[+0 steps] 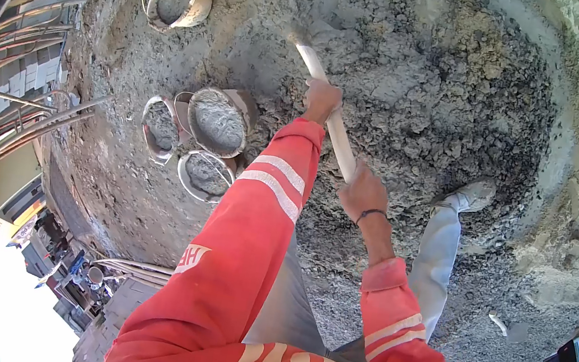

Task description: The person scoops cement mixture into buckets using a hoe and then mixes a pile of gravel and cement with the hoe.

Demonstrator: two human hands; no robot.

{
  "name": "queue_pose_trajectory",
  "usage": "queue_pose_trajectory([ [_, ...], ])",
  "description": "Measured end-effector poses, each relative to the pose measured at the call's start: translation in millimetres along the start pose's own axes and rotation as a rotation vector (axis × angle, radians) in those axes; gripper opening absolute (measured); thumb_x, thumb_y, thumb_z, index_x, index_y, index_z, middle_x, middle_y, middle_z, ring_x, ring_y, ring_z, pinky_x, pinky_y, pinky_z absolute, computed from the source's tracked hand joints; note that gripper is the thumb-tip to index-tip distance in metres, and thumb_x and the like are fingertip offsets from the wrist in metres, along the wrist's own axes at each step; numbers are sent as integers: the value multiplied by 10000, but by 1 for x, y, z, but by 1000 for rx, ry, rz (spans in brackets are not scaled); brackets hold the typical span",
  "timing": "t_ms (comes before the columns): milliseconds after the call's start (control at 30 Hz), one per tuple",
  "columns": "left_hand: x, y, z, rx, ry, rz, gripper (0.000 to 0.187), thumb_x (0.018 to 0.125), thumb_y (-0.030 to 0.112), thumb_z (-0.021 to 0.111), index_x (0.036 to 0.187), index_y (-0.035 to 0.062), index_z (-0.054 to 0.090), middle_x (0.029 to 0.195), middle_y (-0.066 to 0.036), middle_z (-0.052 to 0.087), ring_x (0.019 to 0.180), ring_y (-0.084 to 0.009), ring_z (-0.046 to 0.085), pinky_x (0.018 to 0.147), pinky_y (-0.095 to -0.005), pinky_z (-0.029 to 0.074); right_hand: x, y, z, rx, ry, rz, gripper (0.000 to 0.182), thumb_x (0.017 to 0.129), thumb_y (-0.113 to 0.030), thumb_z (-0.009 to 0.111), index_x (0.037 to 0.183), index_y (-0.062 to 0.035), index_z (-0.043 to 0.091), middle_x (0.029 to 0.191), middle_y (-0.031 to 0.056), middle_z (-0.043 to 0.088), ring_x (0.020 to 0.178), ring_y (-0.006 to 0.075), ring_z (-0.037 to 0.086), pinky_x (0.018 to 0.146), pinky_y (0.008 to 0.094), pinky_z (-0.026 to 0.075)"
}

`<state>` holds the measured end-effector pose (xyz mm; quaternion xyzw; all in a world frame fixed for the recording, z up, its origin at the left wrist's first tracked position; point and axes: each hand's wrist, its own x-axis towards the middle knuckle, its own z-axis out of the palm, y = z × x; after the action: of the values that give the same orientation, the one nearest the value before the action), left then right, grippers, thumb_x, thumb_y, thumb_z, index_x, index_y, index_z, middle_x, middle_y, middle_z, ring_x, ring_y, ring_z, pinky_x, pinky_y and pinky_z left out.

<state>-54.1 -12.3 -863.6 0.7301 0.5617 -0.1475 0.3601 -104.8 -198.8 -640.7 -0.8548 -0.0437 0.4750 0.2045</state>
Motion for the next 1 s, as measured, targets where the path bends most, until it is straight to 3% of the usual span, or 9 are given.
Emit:
queue_pose_trajectory([
  [100,-76,4,7,-451,-292,-278,150,823,52,558,931,-52,554,709,-110,599,552,-219,611,473,-365,508,-72,79,-4,-65,-8,-29,470,755,-160,620,1195,-31,513,877,228,661,804,428,647,746,532,522],
  [167,-87,-42,45,-1017,-434,-473,54,863,50,543,911,26,547,655,-51,528,508,-187,522,466,-337,469,-108,135,-19,-130,-12,-37,493,752,-186,645,1212,-65,517,844,216,661,786,421,647,735,520,524],
  [233,-141,-41,48,-1097,-440,-690,31,881,49,545,876,72,524,638,-15,446,537,-169,456,514,-323,456,-138,178,-61,-191,-125,10,502,742,-197,661,1214,-98,524,821,198,657,786,411,648,739,516,522],
  [400,-301,-47,42,-1380,-373,-770,115,881,72,585,834,98,483,702,-2,421,615,-157,423,635,-337,436,-185,301,-108,-365,-169,-85,371,672,-152,656,1032,-141,568,803,129,660,752,365,648,663,494,514],
  [600,-415,-39,-19,-1351,-312,-803,112,884,75,602,902,83,492,719,-8,439,636,-154,457,643,-347,452,-284,301,-143,-324,-146,-85,265,616,-103,635,877,-137,598,755,83,652,692,341,642,604,463,503],
  [700,-405,-45,-27,-1249,-398,-760,132,889,96,620,895,84,488,733,-6,463,646,-154,490,614,-342,470,-314,245,-137,-389,-161,102,270,619,-95,636,885,-130,602,740,109,656,682,348,645,594,464,500],
  [833,-270,-100,37,-1073,-661,-673,126,909,131,606,879,69,499,702,-25,487,621,-164,522,590,-365,506,-247,150,-60,-319,-88,221,274,678,-95,631,951,-83,632,759,193,662,718,398,645,664,485,511],
  [933,-190,-69,34,-933,-573,-568,116,909,114,592,930,23,524,693,-70,532,538,-184,547,494,-368,501,-191,111,-21,-93,-27,191,280,703,-80,634,979,-31,638,779,228,659,744,427,639,705,490,516],
  [1000,-150,-60,28,-965,-428,-364,148,898,108,608,946,-5,524,688,-87,553,527,-197,552,493,-376,506,-169,98,4,52,-5,136,281,710,-70,639,984,-6,638,785,237,656,753,437,636,719,489,519],
])
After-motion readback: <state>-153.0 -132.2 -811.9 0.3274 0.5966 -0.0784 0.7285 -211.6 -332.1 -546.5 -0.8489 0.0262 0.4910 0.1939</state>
